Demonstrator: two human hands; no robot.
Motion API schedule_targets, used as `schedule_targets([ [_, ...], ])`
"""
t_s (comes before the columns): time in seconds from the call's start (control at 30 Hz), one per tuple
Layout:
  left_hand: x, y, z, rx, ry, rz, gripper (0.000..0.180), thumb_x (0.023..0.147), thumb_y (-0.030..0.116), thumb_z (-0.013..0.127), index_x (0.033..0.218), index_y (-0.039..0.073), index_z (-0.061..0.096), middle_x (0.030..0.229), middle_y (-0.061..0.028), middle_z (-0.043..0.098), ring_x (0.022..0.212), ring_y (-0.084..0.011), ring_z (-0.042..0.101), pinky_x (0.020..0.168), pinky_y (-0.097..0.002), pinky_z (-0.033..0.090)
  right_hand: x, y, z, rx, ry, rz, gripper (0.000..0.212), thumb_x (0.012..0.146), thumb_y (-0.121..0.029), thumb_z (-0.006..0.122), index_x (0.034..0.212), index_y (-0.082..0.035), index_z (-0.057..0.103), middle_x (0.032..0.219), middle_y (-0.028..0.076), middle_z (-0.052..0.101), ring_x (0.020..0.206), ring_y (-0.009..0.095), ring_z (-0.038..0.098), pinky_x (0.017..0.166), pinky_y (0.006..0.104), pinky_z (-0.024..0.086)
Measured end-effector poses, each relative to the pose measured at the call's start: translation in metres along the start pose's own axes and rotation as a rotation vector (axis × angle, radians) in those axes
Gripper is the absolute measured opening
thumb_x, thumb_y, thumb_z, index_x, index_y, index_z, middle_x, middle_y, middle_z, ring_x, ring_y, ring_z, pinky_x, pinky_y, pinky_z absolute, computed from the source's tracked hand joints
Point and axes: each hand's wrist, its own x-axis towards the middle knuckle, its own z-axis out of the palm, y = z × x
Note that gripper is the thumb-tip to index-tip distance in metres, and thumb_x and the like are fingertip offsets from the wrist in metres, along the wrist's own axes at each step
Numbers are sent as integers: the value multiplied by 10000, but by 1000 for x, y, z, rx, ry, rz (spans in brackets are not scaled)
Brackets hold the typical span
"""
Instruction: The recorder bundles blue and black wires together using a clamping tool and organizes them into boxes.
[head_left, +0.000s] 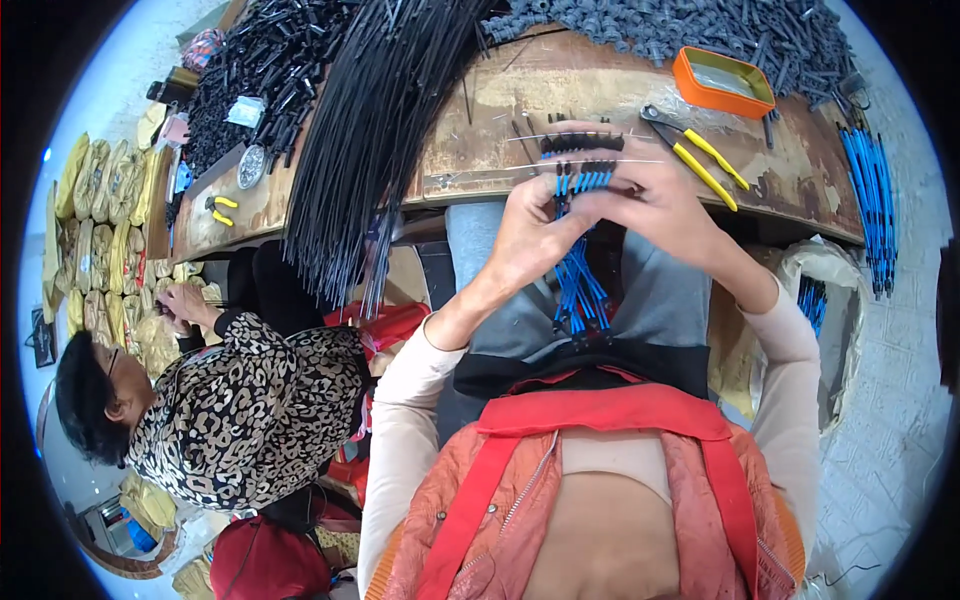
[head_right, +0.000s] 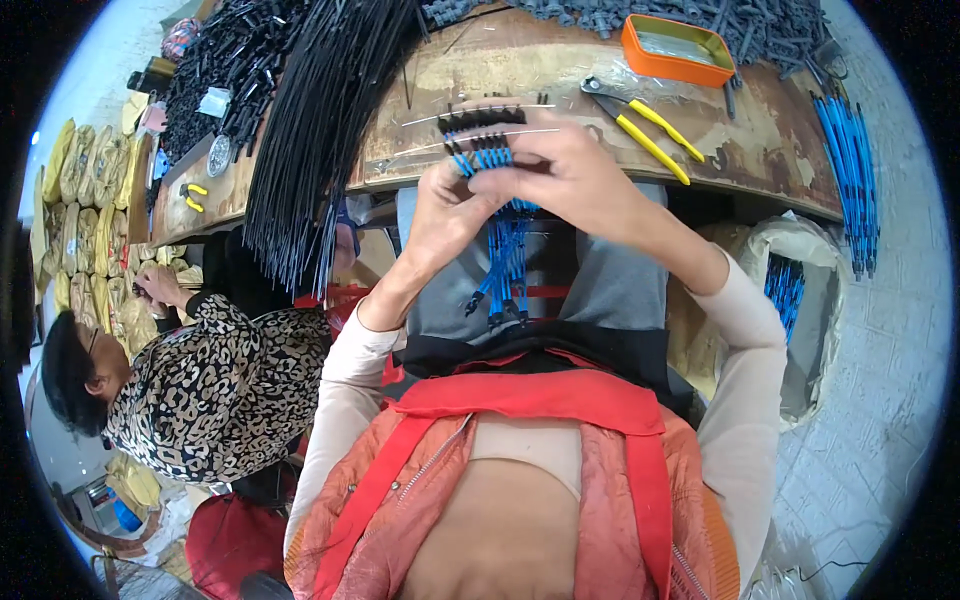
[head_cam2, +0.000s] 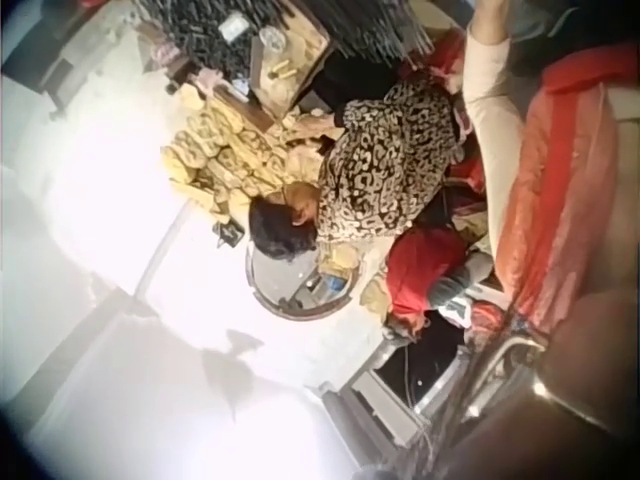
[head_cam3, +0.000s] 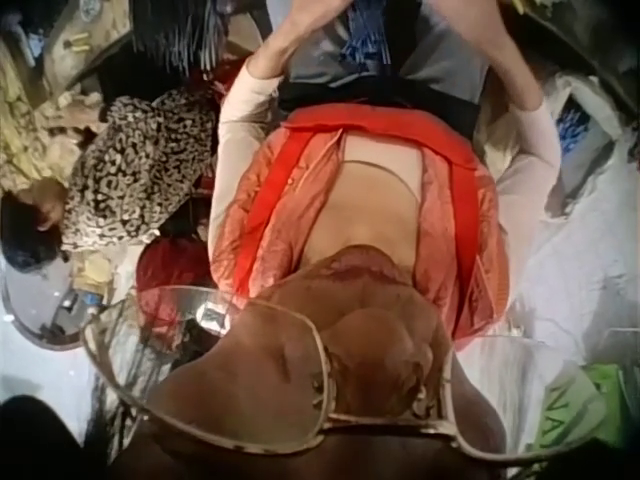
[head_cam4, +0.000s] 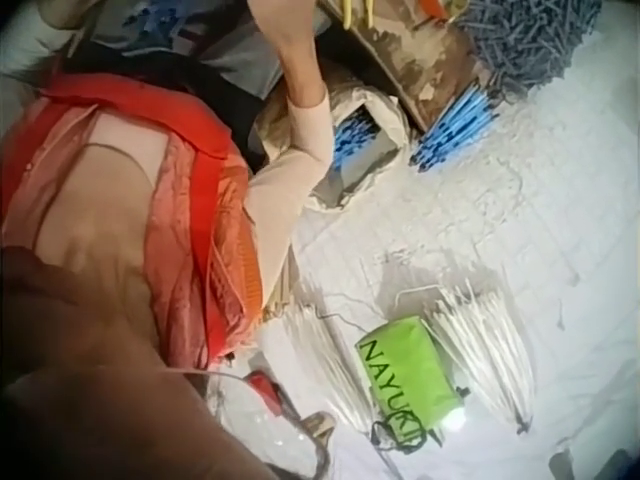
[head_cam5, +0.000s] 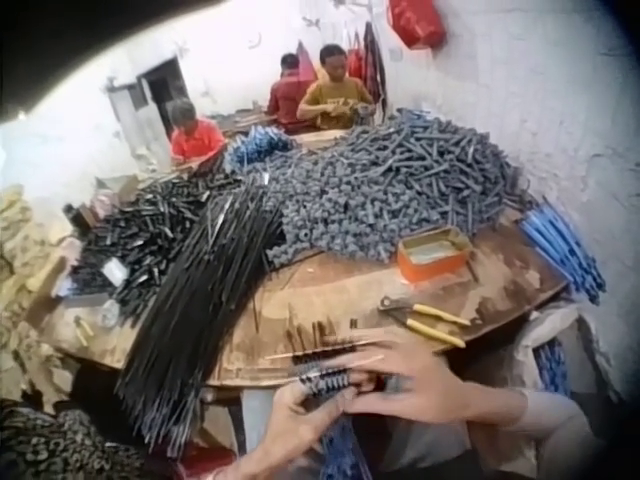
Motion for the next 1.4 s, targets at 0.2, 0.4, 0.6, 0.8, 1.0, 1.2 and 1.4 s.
schedule_targets([
  [0.2, 6, 3, -10, 117, 63, -43, 449, 878, -17, 649, 1306, 32, 523, 1087, -10, 638, 912, -95, 596, 798, -253, 487, 23, -3, -1, 457, -40, 315, 254, 944, -169, 627, 1136, -8, 669, 969, -6, 676, 872, 44, 602, 769, 226, 491],
  [0.4, -40, -52, -31, -308, 530, 53, 396, 861, 43, 688, 1242, 63, 583, 1054, -149, 685, 1063, -255, 637, 968, -354, 491, 47, 6, 0, 314, -97, 280, 256, 949, -184, 623, 1118, 1, 678, 979, 22, 698, 881, 48, 615, 778, 225, 496],
  [0.6, 2, -16, -44, 961, 31, 168, 725, 652, 256, 853, 1297, 86, 569, 1325, -149, 556, 1285, -352, 483, 1071, -416, 393, 23, 12, 20, 291, -69, 175, 241, 924, -193, 636, 1087, -27, 699, 1001, 53, 701, 929, 127, 605, 843, 283, 473],
  [0.8, 36, -31, -49, 1037, -244, 558, 645, 615, 262, 800, 1232, 189, 623, 1383, -102, 528, 1326, -326, 444, 1104, -469, 367, -9, 23, 36, 181, 49, -47, 210, 827, -123, 699, 1030, -83, 728, 1107, 131, 664, 990, 296, 642, 899, 381, 477],
  [1.0, 31, -22, -44, 1197, -276, 478, 613, 616, 237, 792, 1205, 148, 649, 1411, -104, 503, 1314, -301, 460, 1098, -428, 384, -33, 44, 15, 528, 299, -126, 559, 895, -280, 677, 1325, 21, 486, 1368, 213, 496, 1191, 307, 546, 1012, 407, 414],
  [1.2, 31, -18, -38, 1212, -239, 478, 565, 672, 253, 795, 1209, 137, 664, 1365, -117, 545, 1300, -297, 482, 1097, -421, 387, -15, 133, -167, -587, 146, 206, 177, 863, -155, 661, 970, -17, 685, 977, 101, 687, 877, 208, 657, 740, 327, 499],
  [1.4, 31, -16, -36, 1208, -239, 448, 527, 711, 284, 784, 1203, 132, 673, 1356, -127, 553, 1291, -304, 494, 1096, -429, 388, 4, 184, -205, -709, -155, 277, 155, 782, -65, 667, 915, 16, 667, 882, 172, 674, 732, 255, 640, 686, 343, 498],
])
